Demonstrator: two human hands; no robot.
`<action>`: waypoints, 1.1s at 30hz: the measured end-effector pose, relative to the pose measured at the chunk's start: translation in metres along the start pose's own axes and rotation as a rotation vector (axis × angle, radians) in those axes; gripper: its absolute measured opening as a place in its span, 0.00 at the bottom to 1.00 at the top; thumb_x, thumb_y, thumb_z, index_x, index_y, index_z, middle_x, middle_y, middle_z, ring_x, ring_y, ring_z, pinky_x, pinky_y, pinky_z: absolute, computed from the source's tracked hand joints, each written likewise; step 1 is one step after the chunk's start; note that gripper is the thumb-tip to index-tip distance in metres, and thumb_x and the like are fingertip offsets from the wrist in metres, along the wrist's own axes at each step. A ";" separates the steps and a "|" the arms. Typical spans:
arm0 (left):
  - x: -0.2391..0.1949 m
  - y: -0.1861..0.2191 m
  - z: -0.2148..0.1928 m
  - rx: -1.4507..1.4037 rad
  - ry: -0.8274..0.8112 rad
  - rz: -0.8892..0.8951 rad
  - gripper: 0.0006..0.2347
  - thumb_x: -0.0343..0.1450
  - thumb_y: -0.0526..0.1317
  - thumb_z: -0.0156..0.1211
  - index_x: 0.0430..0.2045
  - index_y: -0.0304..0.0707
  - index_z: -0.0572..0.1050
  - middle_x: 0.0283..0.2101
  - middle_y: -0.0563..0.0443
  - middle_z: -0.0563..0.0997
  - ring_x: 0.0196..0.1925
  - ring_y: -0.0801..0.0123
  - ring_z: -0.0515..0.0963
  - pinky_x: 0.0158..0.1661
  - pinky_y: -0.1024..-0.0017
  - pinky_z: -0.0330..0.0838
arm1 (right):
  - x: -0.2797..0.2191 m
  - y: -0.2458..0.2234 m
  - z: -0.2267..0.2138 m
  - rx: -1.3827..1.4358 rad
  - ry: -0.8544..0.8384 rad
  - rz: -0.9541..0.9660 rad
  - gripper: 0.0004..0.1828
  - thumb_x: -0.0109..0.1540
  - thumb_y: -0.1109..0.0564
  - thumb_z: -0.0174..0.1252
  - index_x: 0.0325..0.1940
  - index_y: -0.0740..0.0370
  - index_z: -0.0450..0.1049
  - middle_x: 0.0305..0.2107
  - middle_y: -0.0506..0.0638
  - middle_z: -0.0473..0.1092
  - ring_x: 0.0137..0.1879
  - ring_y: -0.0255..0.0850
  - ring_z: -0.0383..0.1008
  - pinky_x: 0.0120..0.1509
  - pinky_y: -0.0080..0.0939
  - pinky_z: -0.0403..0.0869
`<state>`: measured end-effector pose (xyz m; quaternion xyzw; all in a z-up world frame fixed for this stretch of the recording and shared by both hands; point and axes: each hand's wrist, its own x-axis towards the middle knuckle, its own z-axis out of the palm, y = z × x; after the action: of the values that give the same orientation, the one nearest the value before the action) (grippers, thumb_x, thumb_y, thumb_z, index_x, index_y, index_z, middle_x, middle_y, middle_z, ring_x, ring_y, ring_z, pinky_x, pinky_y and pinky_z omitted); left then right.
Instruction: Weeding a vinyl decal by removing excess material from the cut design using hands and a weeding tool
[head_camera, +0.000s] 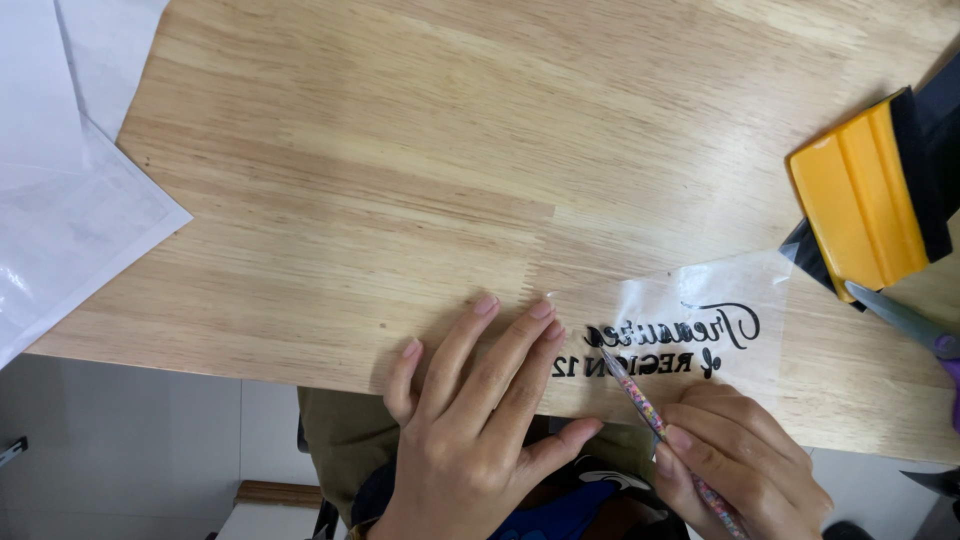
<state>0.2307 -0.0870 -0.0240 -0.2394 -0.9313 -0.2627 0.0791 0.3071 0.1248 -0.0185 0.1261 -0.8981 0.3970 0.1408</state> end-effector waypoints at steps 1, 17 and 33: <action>0.000 0.000 0.000 -0.001 0.004 0.002 0.22 0.78 0.60 0.44 0.50 0.50 0.81 0.58 0.63 0.81 0.64 0.65 0.77 0.66 0.61 0.42 | 0.001 -0.001 0.000 0.001 -0.002 0.006 0.11 0.58 0.63 0.63 0.42 0.68 0.71 0.32 0.61 0.76 0.36 0.49 0.79 0.45 0.43 0.83; -0.001 0.000 0.001 -0.001 0.005 -0.003 0.22 0.78 0.61 0.45 0.51 0.50 0.81 0.58 0.63 0.81 0.64 0.64 0.77 0.66 0.61 0.43 | 0.003 -0.003 0.007 -0.053 0.040 -0.004 0.09 0.58 0.65 0.62 0.41 0.68 0.70 0.33 0.63 0.76 0.35 0.51 0.78 0.45 0.43 0.83; -0.001 0.000 0.000 0.008 0.002 0.008 0.22 0.77 0.61 0.47 0.53 0.50 0.80 0.59 0.63 0.81 0.65 0.64 0.76 0.67 0.60 0.42 | 0.008 -0.001 0.010 -0.043 0.062 -0.038 0.08 0.58 0.65 0.62 0.39 0.68 0.70 0.31 0.63 0.75 0.33 0.51 0.76 0.41 0.43 0.80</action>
<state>0.2315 -0.0871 -0.0237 -0.2426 -0.9313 -0.2590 0.0817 0.2983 0.1163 -0.0214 0.1276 -0.8990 0.3787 0.1789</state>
